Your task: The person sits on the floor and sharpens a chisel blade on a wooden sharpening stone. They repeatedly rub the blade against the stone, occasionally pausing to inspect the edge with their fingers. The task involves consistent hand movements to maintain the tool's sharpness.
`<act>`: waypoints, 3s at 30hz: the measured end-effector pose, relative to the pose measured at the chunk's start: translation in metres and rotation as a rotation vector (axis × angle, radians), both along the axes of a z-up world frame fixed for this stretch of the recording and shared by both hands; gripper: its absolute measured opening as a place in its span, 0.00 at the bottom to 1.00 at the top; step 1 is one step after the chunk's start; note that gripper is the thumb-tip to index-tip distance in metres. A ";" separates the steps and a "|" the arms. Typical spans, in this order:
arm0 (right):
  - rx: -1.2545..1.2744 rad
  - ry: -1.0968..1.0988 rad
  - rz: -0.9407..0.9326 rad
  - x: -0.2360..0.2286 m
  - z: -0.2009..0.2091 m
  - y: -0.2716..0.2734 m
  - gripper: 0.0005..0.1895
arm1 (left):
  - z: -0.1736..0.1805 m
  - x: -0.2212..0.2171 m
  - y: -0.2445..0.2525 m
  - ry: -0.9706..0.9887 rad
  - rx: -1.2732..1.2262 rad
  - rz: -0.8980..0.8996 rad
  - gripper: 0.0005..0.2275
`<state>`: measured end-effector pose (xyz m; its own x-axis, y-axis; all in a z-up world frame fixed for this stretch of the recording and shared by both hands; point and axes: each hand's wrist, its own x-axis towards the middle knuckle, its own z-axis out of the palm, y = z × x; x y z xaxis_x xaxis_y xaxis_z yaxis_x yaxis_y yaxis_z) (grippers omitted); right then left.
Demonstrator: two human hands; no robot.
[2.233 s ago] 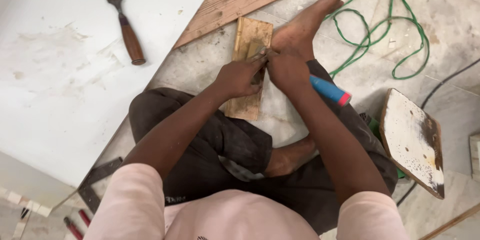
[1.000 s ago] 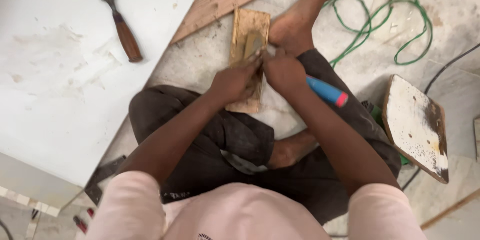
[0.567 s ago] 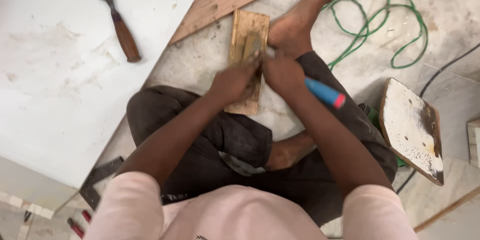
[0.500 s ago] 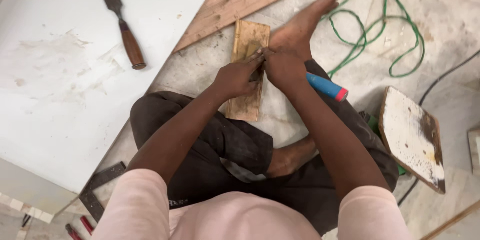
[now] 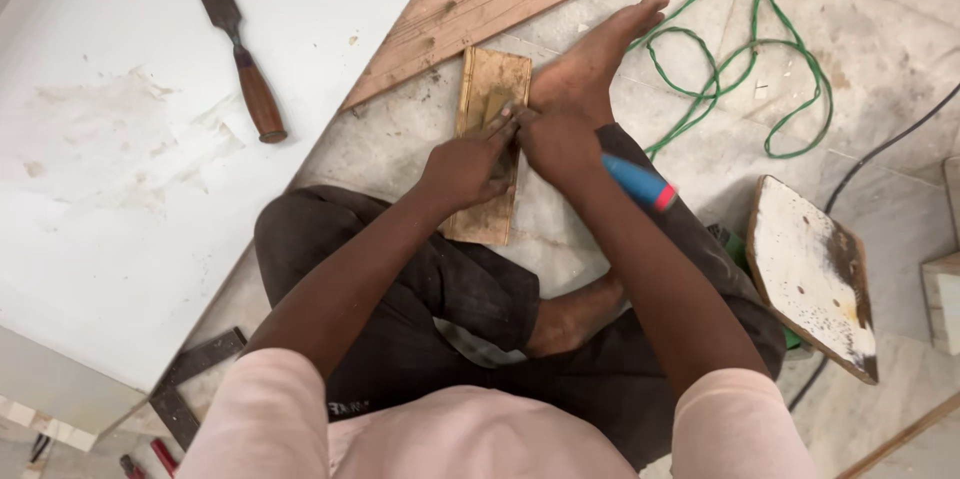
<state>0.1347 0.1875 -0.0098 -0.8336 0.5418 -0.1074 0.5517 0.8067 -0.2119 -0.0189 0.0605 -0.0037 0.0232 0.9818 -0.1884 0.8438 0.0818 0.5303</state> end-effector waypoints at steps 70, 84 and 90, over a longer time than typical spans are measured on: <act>-0.003 -0.195 0.067 0.038 0.001 -0.073 0.29 | -0.002 0.031 -0.073 -0.198 0.121 -0.076 0.43; 0.041 -0.127 0.066 0.037 -0.011 -0.060 0.20 | 0.004 0.023 -0.063 -0.159 0.050 -0.037 0.39; 0.063 0.098 -0.018 0.010 -0.019 -0.001 0.13 | 0.003 0.002 0.004 -0.051 0.044 0.003 0.34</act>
